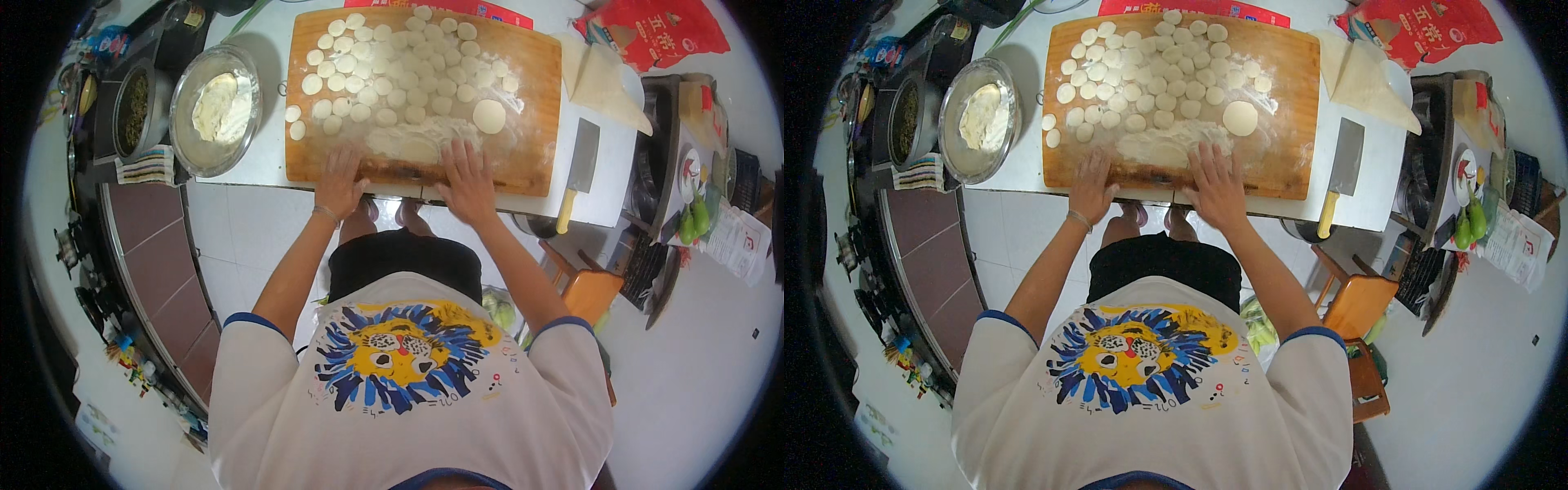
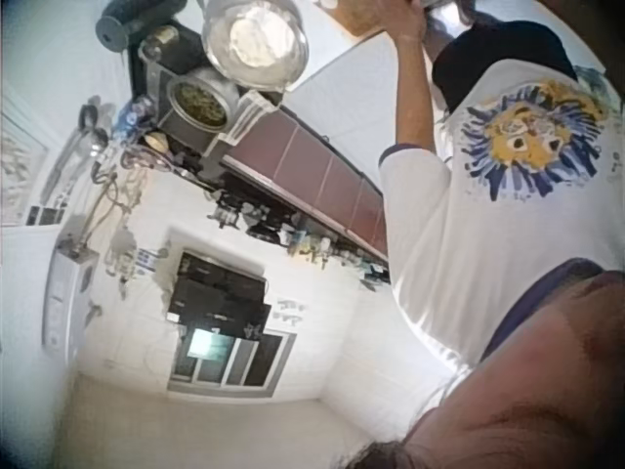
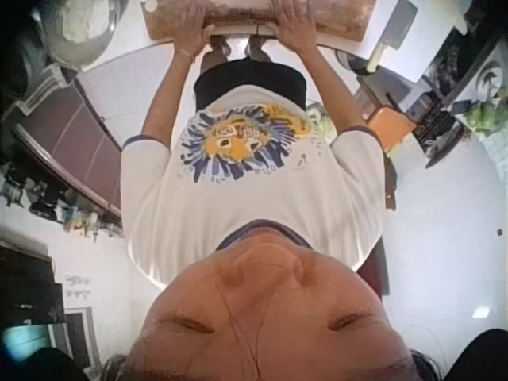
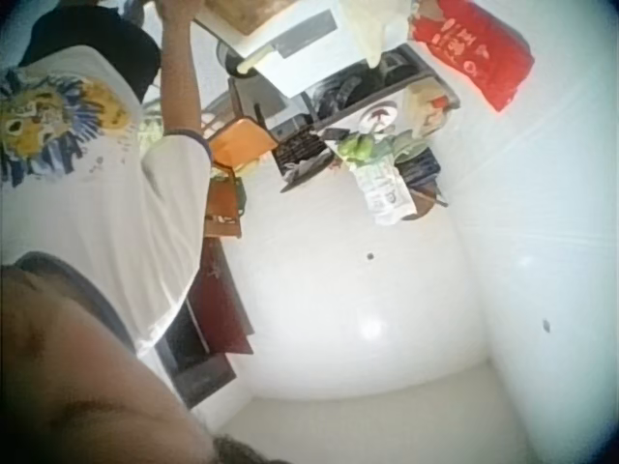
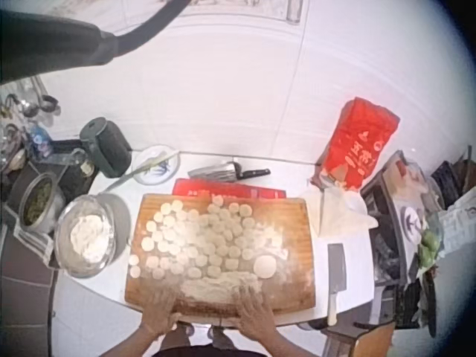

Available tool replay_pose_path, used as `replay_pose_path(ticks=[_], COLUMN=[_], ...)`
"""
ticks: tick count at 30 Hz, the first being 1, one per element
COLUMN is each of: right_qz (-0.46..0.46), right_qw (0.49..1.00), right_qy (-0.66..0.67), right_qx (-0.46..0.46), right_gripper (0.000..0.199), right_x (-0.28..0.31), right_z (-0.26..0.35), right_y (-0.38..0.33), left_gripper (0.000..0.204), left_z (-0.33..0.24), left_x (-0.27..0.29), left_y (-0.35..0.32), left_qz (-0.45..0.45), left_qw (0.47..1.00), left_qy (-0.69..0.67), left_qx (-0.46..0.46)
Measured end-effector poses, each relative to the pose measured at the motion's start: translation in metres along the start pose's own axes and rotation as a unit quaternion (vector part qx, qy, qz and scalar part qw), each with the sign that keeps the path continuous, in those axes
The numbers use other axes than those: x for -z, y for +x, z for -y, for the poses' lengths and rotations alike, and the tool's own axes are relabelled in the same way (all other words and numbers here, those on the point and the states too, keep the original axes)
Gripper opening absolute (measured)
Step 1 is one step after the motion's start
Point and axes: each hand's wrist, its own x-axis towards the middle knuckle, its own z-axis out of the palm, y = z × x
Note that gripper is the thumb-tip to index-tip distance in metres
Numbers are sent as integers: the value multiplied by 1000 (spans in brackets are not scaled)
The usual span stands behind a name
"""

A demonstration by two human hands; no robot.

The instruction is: The person uses a wooden rolling pin to flatten small balls of dough into thin, round discs on a floured wooden board. They repeatedly pick up dough balls, roll them, and place the finished discs in rows on the board.

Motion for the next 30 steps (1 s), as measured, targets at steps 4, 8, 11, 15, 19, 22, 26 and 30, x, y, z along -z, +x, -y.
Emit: replay_pose_path(ticks=[4, 8, 11, 15, 19, 22, 26, 30], right_qz=[-124, -2, -97, -89, -106, -101, -181, -235], right_qw=[991, 998, 992, 987, 979, 956, 915, 875], right_qy=[16, 59, 78, 125, 157, 231, 306, 350], right_qx=[-47, 2, 24, -43, -70, -151, -191, -238], right_gripper=[63, 41, 32, 33, 38, 38, 30, 23], right_x=[0, -2, -29, -6, 13, 6, 7, 12], right_z=[-15, -21, -31, -31, -38, -56, -74, -81], right_y=[55, 30, 16, 14, 13, -1, -25, -46], left_gripper=[72, 59, 41, 24, 27, 28, 30, 22], left_z=[1, -27, -53, -82, -86, -89, -92, -102], left_x=[14, 24, 1, -10, -23, -28, -30, -22], left_y=[57, 56, 29, 50, 63, 64, 78, 101], left_qz=[-130, -231, -292, -76, -134, -206, -161, 21], left_qw=[991, 973, 952, 992, 984, 965, 978, 998], left_qy=[35, -4, -40, -84, -17, 10, 29, 25], left_qx=[19, 5, -84, -52, -120, -163, -132, 54])
